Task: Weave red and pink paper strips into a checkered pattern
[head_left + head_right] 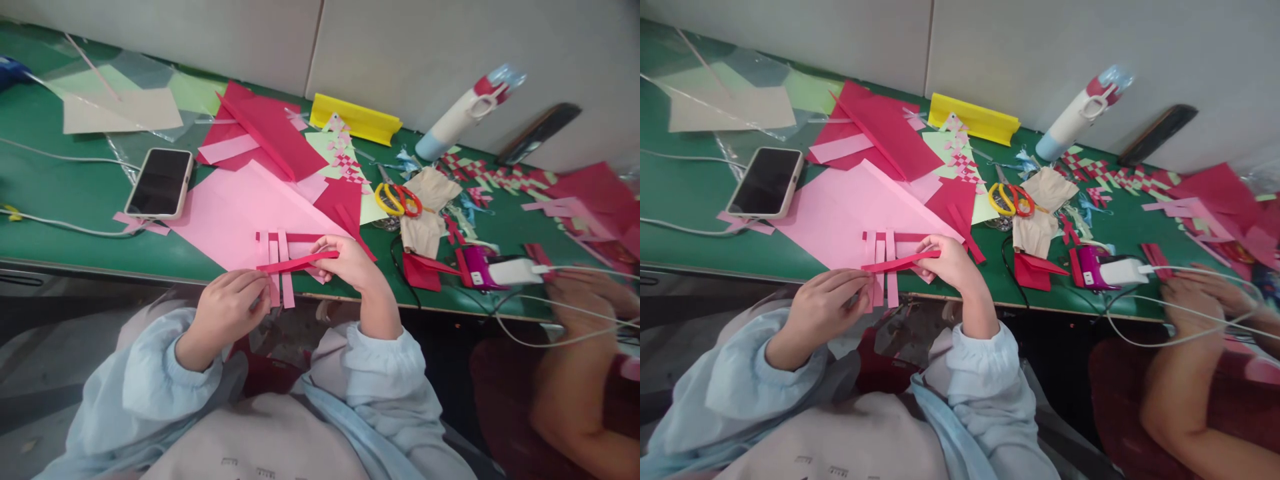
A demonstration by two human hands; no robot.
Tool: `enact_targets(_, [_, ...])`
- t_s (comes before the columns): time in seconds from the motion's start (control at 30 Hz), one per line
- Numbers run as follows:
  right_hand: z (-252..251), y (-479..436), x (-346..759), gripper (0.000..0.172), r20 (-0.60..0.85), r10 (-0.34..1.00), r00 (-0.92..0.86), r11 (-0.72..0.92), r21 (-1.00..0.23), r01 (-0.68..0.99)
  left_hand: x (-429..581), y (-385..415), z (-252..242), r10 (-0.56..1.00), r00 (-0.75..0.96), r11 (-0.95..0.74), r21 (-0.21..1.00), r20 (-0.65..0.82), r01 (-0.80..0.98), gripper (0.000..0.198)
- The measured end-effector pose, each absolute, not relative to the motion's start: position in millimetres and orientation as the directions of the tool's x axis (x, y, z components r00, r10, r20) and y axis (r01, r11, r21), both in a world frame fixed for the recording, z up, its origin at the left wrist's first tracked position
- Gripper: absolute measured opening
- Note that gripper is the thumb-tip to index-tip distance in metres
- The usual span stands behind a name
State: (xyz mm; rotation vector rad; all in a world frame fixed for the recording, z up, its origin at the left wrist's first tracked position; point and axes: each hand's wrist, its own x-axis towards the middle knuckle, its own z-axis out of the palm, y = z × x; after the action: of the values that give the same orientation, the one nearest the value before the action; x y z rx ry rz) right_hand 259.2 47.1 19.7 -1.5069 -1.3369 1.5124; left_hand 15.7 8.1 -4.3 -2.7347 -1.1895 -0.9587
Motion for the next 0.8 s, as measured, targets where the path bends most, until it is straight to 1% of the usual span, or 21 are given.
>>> enact_targets(0.13, [23.7,45.5,263.1,0.017,-0.313,0.938,-0.152,-0.243,-0.901,0.358,15.4,8.8,-4.9,0.688,0.533,-0.694,0.232,0.492,0.682,0.012])
enact_targets(0.23, [25.1,45.6,266.5,0.019,-0.284,0.945,-0.161,-0.195,-0.886,0.421,15.7,9.0,-5.3,0.693,0.538,-0.689,0.224,0.479,0.689,0.012])
enact_targets(0.43, [25.8,47.5,282.0,0.016,-0.196,0.967,-0.165,-0.102,-0.885,0.454,17.3,9.0,-6.1,0.704,0.546,-0.681,0.216,0.454,0.699,0.012])
enact_targets(0.57, [32.5,44.4,297.4,0.017,-0.147,0.985,-0.090,-0.086,-0.873,0.481,17.7,8.2,-6.1,0.709,0.536,-0.673,0.212,0.458,0.709,0.011])
enact_targets(0.7, [39.1,40.3,295.7,0.015,-0.040,0.999,0.029,-0.049,-0.813,0.580,18.4,7.8,-6.6,0.712,0.532,-0.665,0.198,0.458,0.720,0.011])
enact_targets(0.8, [43.1,39.6,273.8,0.011,0.070,0.997,0.028,0.036,-0.764,0.644,19.1,7.7,-6.2,0.713,0.536,-0.663,0.186,0.453,0.725,0.011])
